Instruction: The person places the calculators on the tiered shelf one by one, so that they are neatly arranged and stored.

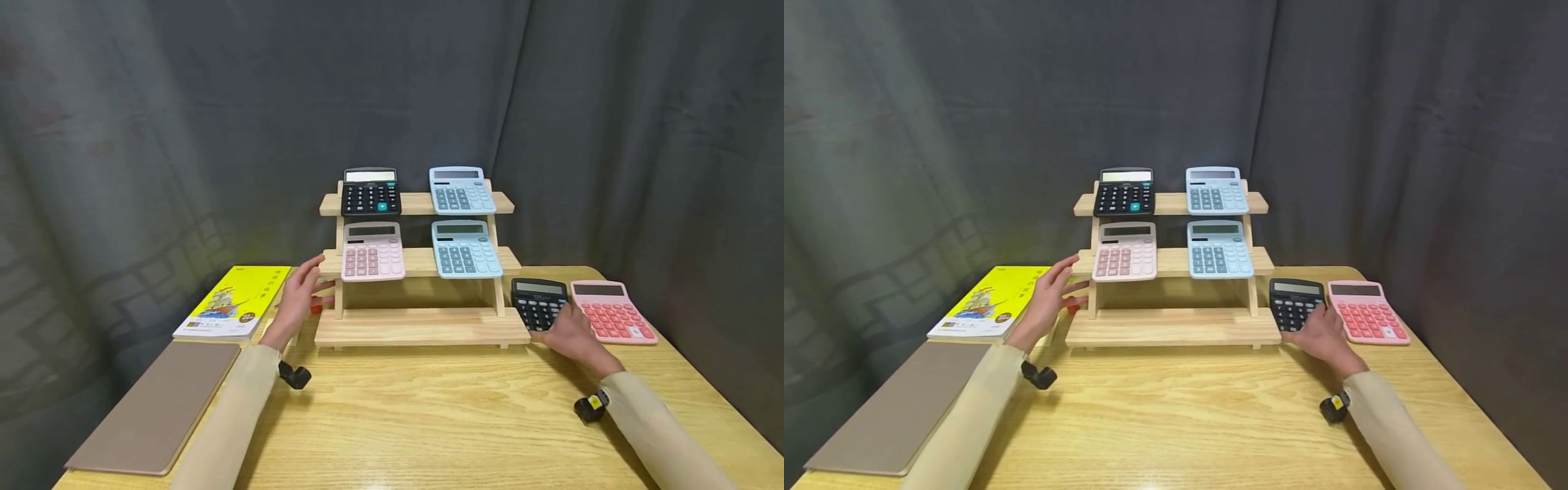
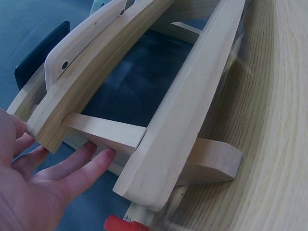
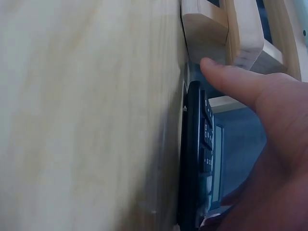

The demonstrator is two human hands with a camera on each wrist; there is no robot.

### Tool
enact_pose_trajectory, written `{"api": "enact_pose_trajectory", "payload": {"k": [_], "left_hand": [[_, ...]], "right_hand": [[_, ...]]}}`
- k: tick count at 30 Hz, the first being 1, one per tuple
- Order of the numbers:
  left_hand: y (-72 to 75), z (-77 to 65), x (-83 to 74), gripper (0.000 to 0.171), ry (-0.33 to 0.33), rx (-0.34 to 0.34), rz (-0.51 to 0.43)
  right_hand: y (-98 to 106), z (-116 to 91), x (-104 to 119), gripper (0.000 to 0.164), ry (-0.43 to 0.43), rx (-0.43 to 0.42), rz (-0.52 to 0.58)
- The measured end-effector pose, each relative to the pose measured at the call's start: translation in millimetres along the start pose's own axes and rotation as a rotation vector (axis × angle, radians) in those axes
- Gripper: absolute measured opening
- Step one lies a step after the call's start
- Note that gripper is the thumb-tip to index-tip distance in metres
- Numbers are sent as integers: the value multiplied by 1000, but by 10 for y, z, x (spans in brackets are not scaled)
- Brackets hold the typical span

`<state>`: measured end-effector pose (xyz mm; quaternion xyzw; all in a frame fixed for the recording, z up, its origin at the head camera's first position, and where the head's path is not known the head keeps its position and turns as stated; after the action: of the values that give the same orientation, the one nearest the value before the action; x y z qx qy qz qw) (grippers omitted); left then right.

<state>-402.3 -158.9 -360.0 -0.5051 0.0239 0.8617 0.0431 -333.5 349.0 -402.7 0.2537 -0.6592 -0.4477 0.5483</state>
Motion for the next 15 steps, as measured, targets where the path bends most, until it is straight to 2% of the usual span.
{"api": "enact_pose_trajectory", "payload": {"k": [6,15], "left_hand": [[1,-3,-4,47,-9,4,13],[-5,-2,-2,47,-28,7,21]], "right_hand": [[-49,101,-43,111,-79,66,-21],[-78,169,-53,115,-128,82,-43]]}}
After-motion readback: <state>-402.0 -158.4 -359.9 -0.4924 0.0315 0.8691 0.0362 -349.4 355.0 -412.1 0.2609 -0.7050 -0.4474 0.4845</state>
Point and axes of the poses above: each hand's wrist, its own z-axis towards the middle knuckle, its own y-axis out of the back of the hand, x = y × z, the point moved 6 cm from there along z, towards the middle knuckle, and after that the axes turned 13 degrees about -y, right-handed, at the moved point
